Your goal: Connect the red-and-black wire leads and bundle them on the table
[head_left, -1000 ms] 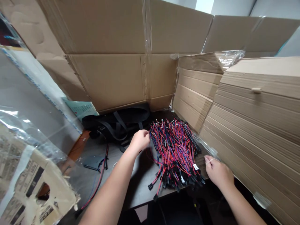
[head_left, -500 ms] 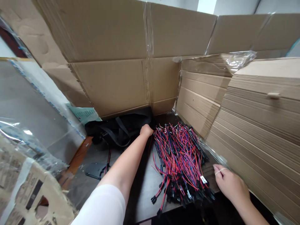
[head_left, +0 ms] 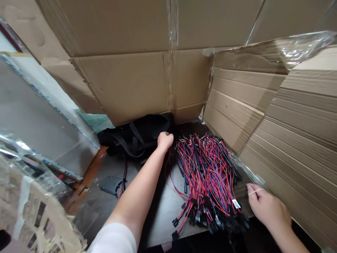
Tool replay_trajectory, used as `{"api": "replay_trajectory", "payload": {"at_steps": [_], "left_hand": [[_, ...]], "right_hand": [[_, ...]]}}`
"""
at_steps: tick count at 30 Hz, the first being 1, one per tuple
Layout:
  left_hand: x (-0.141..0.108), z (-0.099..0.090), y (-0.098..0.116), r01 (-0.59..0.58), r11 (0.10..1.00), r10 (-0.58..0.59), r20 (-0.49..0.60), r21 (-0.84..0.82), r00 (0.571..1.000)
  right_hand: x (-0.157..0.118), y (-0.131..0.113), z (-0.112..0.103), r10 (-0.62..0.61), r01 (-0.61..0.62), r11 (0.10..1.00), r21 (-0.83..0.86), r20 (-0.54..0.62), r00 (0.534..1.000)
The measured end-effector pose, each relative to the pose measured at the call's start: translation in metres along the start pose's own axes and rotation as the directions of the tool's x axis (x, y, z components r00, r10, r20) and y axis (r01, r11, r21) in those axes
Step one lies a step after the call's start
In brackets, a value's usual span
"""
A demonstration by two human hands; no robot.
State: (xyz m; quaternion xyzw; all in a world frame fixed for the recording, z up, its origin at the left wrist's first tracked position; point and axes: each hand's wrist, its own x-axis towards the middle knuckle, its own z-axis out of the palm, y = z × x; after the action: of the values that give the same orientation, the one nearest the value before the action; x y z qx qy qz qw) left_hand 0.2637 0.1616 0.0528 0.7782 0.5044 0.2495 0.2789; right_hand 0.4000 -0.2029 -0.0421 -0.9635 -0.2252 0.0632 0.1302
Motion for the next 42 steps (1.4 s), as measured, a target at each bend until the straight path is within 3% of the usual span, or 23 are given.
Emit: {"api": "replay_trajectory", "payload": {"at_steps": [10, 29, 33, 37, 42], "left_hand": [[-0.033, 0.015, -0.032, 0.119, 0.99, -0.132, 0.2, 0.076, 0.971], [-0.023, 0.025, -0.02, 0.165, 0.973, -0.184, 0.109, 0.163, 0.977], [-0.024, 0.019, -0.024, 0.153, 0.987, -0.157, 0.099, 0.049, 0.983], [-0.032, 0.007, -0.027, 0.152, 0.971, -0.148, 0.04, -0.183, 0.988], [-0.051, -0.009, -0.027, 0.176, 0.797, -0.185, 0.044, -0.577, 0.982]], "right_hand": [[-0.002, -0.003, -0.002, -0.007, 0.007, 1.0, 0.007, -0.005, 1.0], [-0.001, -0.002, 0.004, 0.006, -0.008, 0.998, -0.056, -0.041, 0.999], [0.008, 0.004, 0.005, -0.077, 0.074, 0.996, 0.04, 0.061, 0.995], [0.021, 0.012, 0.002, -0.195, 0.166, 0.944, 0.286, 0.077, 0.978], [0.02, 0.011, -0.018, -0.218, 0.079, 0.753, 0.653, 0.135, 0.966]]}}
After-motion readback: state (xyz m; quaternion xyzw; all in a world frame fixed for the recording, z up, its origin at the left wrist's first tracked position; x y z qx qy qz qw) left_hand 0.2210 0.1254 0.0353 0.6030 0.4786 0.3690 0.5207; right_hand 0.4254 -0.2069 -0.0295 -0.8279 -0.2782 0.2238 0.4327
